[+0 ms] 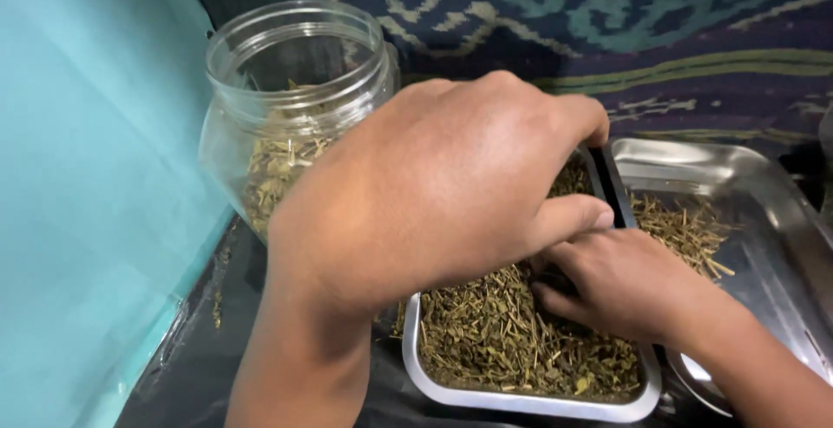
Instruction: Sorting dried tea leaves and stems from a metal tray into a plastic jar
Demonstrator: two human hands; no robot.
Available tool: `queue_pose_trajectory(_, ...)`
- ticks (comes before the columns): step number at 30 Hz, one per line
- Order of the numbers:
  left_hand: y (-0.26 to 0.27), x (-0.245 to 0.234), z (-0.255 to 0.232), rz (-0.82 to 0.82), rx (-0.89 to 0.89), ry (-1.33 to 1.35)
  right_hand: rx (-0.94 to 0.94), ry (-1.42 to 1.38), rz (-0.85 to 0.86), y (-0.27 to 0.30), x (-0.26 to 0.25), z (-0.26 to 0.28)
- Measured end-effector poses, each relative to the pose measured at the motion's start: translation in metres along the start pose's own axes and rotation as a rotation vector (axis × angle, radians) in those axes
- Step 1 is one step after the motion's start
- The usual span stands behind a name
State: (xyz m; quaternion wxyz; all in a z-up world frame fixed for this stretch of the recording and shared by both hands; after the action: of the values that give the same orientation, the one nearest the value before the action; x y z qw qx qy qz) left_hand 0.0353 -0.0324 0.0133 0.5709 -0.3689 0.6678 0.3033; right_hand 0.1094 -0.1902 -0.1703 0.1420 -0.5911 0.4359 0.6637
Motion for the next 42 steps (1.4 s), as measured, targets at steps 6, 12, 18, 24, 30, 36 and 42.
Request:
queue_pose_trajectory(6,-0.004,0.001,0.002,-0.010,0.030,0.011,-0.011,0.028,0.006,0.000,0.001,-0.001)
queue_pose_trajectory(12,-0.005,0.001,0.001,-0.027,0.065,0.034,-0.054,0.078,-0.060,0.005,-0.001,0.002)
queue_pose_trajectory(18,-0.009,0.003,0.002,0.001,0.037,0.027,-0.148,0.072,-0.435,0.025,-0.023,-0.011)
queue_pose_trajectory(24,-0.013,0.003,0.004,0.113,-0.064,0.005,-0.199,0.032,-0.738,0.061,-0.059,-0.009)
queue_pose_trajectory(30,-0.020,0.007,-0.005,0.258,-0.066,-0.039,-0.171,-0.134,-0.826,0.087,-0.079,-0.005)
queue_pose_trajectory(36,-0.029,0.015,-0.006,0.252,-0.042,-0.062,-0.279,-0.184,-0.941,0.094,-0.084,0.001)
queue_pose_trajectory(42,-0.034,0.019,-0.010,0.284,-0.026,-0.059,-0.300,-0.178,-0.971,0.098,-0.087,0.000)
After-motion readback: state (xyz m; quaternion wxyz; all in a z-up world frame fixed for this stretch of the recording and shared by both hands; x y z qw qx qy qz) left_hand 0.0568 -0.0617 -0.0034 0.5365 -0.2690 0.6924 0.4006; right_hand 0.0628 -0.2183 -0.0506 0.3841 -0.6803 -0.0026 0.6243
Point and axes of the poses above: each hand's wrist, its own y-axis away from the middle knuckle, its own x-axis out of the palm, z = x × y, the point moved 5 cm from there along -y, towards the middle knuckle, and after that the axes turned 13 degrees about z, right-handed, at the moved point
